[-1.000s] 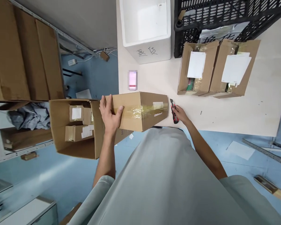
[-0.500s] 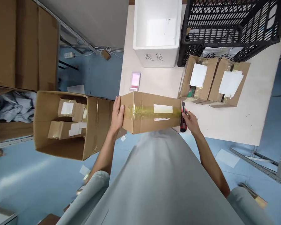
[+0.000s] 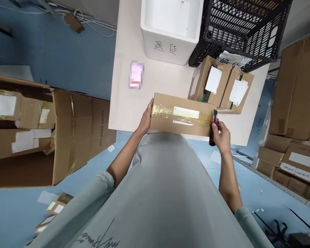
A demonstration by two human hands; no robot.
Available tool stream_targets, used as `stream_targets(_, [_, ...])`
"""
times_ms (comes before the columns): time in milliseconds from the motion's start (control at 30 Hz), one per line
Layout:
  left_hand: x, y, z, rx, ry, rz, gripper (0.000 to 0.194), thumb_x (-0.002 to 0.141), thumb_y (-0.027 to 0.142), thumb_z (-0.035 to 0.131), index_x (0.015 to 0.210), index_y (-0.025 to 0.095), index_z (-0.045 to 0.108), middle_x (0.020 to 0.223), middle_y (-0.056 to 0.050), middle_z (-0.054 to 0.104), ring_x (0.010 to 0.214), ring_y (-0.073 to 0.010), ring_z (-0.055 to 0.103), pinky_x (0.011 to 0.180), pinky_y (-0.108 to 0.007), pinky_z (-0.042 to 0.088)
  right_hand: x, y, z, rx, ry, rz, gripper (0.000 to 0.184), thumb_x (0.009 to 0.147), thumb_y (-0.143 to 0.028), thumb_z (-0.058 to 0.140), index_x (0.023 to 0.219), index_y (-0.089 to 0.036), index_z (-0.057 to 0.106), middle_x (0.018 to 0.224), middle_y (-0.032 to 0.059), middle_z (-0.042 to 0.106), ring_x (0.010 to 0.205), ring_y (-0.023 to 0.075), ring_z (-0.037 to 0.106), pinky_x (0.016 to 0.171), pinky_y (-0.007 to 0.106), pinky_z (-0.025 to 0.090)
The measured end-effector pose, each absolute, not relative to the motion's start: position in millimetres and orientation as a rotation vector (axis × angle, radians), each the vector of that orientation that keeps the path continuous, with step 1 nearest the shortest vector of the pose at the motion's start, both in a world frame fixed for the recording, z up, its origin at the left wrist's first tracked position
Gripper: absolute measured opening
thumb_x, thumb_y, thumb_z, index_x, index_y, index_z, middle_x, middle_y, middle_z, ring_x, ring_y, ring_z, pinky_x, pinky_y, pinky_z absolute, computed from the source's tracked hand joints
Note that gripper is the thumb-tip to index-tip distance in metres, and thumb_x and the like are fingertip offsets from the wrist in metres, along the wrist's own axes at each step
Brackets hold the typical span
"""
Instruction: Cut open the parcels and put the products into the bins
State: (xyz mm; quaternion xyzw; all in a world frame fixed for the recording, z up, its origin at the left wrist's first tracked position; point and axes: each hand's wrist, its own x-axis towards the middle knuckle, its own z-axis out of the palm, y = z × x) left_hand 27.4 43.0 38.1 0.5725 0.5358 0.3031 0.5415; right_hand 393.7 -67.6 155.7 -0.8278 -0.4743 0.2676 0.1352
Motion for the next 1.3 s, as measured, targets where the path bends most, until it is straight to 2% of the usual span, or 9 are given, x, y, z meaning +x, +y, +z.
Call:
stream_targets(133, [8.9, 43.6, 63.8, 1.195, 1.135, 0.723, 0.081, 0.115, 0.079, 0.014, 0.182, 0.038, 0.034, 0.187, -0.001, 0.036, 0.173, -0.0268, 0.036, 0.140, -0.052, 0.039, 358.2, -57.0, 179.9, -2.566, -1.558, 0.566, 0.054, 0.112, -0.057, 0.042, 0.137, -0.021, 0.073, 0.132, 0.0202, 0.079, 0.115, 0.0372, 0.073, 0.091, 0.044, 0.057])
stream_targets(200, [-0.1, 43.7, 71.5, 1.226, 1.045, 0.718, 0.086, 0.111, 0.085, 0.036, 0.182, 0.038, 0.032, 0.189, -0.003, 0.032, 0.174, -0.0297, 0.035, 0.140, -0.052, 0.040, 336.1, -49.2, 197.9, -2.604, -1.694, 0.420, 0.054, 0.115, -0.054, 0.040, 0.143, -0.021, 0.072, 0.137, 0.0209, 0.077, 0.118, 0.0380, 0.072, 0.090, 0.045, 0.057])
stream_targets(267, [-8.9, 44.4, 74.5, 1.275, 0.983, 0.709, 0.095, 0.102, 0.085, 0.061, 0.181, 0.040, 0.034, 0.190, -0.003, 0.030, 0.175, -0.0326, 0.032, 0.140, -0.053, 0.040, 311.1, -37.5, 215.5, -2.525, -1.887, 0.437, 0.053, 0.117, -0.052, 0.039, 0.147, -0.022, 0.071, 0.130, 0.0186, 0.079, 0.116, 0.0366, 0.071, 0.090, 0.042, 0.056])
stream_targets(333, [-17.2, 46.6, 73.6, 1.295, 0.949, 0.694, 0.093, 0.098, 0.083, 0.070, 0.177, 0.040, 0.045, 0.190, -0.004, 0.031, 0.175, -0.0344, 0.031, 0.139, -0.055, 0.041, 283.8, -22.1, 229.1, -2.359, -2.124, 0.584, 0.052, 0.119, -0.050, 0.038, 0.151, -0.023, 0.070, 0.122, 0.0158, 0.080, 0.113, 0.0346, 0.072, 0.090, 0.039, 0.055])
stream_targets(433, [-28.1, 53.0, 68.0, 1.292, 0.903, 0.645, 0.083, 0.098, 0.081, 0.072, 0.167, 0.037, 0.060, 0.188, -0.008, 0.036, 0.175, -0.0371, 0.033, 0.136, -0.057, 0.046, 242.3, 3.7, 239.1, -2.197, -2.446, 0.756, 0.053, 0.122, -0.048, 0.034, 0.157, -0.025, 0.066, 0.119, 0.0130, 0.079, 0.106, 0.0315, 0.073, 0.083, 0.035, 0.050])
stream_targets(633, [-39.5, 63.4, 57.1, 1.291, 0.801, 0.586, 0.078, 0.097, 0.075, 0.076, 0.162, 0.035, 0.064, 0.184, -0.012, 0.039, 0.173, -0.0396, 0.037, 0.129, -0.057, 0.055, 188.6, 41.0, 240.2, -2.227, -2.920, 0.715, 0.053, 0.124, -0.046, 0.027, 0.164, -0.028, 0.056, 0.124, 0.0144, 0.075, 0.096, 0.0292, 0.073, 0.072, 0.034, 0.040])
stream_targets(800, [-39.4, 60.6, 51.1, 1.282, 0.773, 0.604, 0.072, 0.096, 0.068, 0.079, 0.159, 0.035, 0.066, 0.183, -0.011, 0.041, 0.171, -0.0391, 0.040, 0.128, -0.057, 0.056, 175.2, 52.7, 243.2, -2.222, -3.105, 0.741, 0.046, 0.123, -0.034, 0.028, 0.158, -0.024, 0.058, 0.125, 0.0163, 0.074, 0.091, 0.0267, 0.075, 0.073, 0.034, 0.041])
stream_targets(967, [-37.9, 54.6, 46.3, 1.312, 0.776, 0.612, 0.068, 0.098, 0.061, 0.076, 0.160, 0.034, 0.065, 0.184, -0.012, 0.039, 0.169, -0.0382, 0.044, 0.127, -0.056, 0.057, 166.4, 54.2, 245.4, -2.210, -3.174, 0.720, 0.045, 0.120, -0.022, 0.033, 0.160, -0.023, 0.055, 0.125, 0.0180, 0.074, 0.097, 0.0283, 0.076, 0.073, 0.034, 0.043])
stream_targets(1300, [-38.5, 53.8, 49.7, 1.357, 0.823, 0.600, 0.063, 0.097, 0.050, 0.076, 0.157, 0.033, 0.067, 0.181, -0.011, 0.043, 0.166, -0.0366, 0.048, 0.125, -0.054, 0.059, 181.7, 45.7, 245.8, -2.240, -3.218, 0.718, 0.050, 0.115, -0.011, 0.038, 0.162, -0.020, 0.054, 0.125, 0.0210, 0.074, 0.103, 0.0314, 0.076, 0.076, 0.035, 0.044])
